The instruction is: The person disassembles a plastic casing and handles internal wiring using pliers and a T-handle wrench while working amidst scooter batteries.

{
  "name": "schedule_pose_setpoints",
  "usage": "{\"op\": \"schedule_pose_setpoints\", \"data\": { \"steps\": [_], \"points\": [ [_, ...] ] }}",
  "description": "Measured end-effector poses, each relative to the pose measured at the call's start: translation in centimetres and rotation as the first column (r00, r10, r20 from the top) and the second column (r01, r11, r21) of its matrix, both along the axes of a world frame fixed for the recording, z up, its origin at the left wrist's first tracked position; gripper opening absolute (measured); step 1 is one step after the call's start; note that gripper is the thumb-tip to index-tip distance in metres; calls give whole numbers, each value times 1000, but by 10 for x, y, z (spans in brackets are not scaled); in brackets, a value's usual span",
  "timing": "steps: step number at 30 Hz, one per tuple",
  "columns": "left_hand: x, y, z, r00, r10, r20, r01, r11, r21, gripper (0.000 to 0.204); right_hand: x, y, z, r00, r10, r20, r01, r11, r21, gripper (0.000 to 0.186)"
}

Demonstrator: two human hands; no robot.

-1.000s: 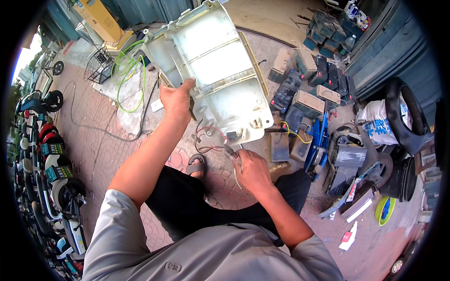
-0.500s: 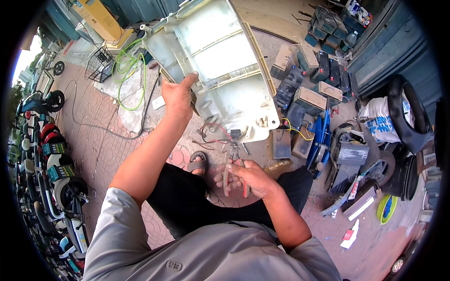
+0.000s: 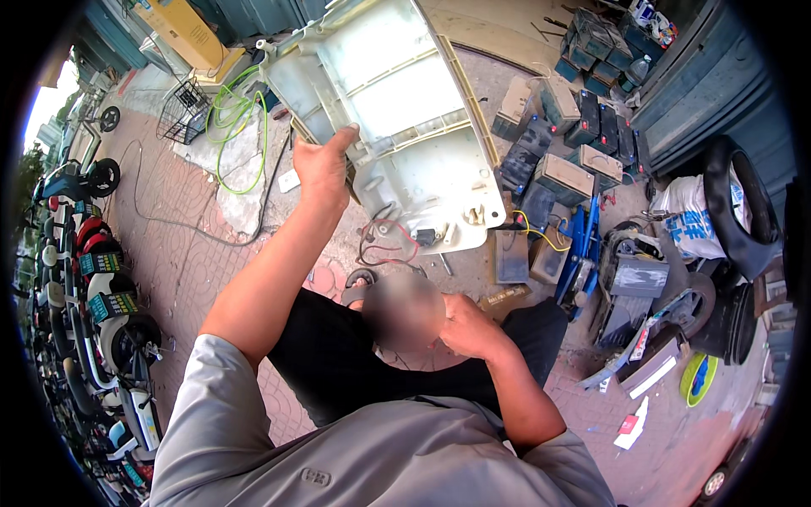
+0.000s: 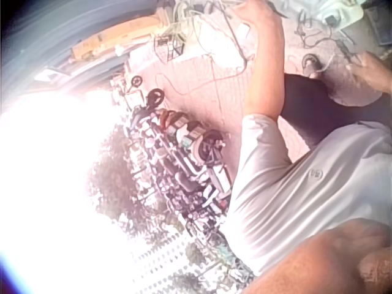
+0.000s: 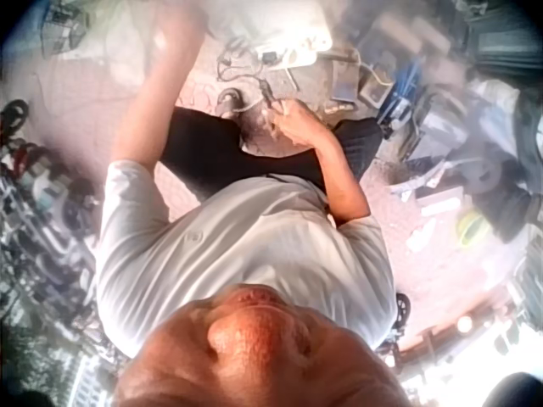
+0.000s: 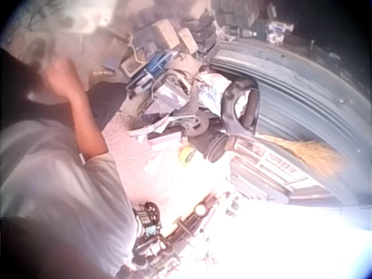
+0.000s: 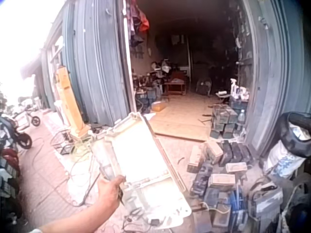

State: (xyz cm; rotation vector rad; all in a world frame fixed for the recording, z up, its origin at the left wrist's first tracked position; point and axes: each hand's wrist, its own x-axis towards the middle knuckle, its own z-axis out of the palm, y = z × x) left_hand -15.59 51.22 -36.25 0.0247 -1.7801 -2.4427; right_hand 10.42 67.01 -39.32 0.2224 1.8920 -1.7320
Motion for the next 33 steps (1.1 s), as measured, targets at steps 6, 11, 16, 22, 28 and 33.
{"op": "schedule_pose_setpoints", "data": {
  "steps": [6, 11, 16, 22, 28, 33],
  "points": [
    [-7, -7, -4, 1000, 13, 12, -13, 999, 30, 49, 18, -7, -9, 983, -30, -182, 89, 941, 325, 34],
    [-5, -3, 6, 999, 39, 3, -39, 997, 72, 49, 18, -6, 0, 983, -163, 83, 182, 891, -416, 34],
    [0, -3, 7, 999, 4, 47, -8, 997, 72, 49, -2, 7, 5, 947, -322, -17, 290, 875, -388, 35],
    [-4, -5, -3, 1000, -19, 16, 18, 998, 58, 46, -8, 2, 12, 987, -158, -7, 158, 986, -44, 27],
    [2, 1, 3, 1000, -15, -11, 16, 999, 49, 45, -13, -6, 26, 975, -162, 156, 201, 936, -288, 32],
    [3, 1, 5, 999, -40, -16, 40, 999, 15, 47, -11, 2, -8, 963, -97, 250, 237, 744, -625, 35]
  ]
}}
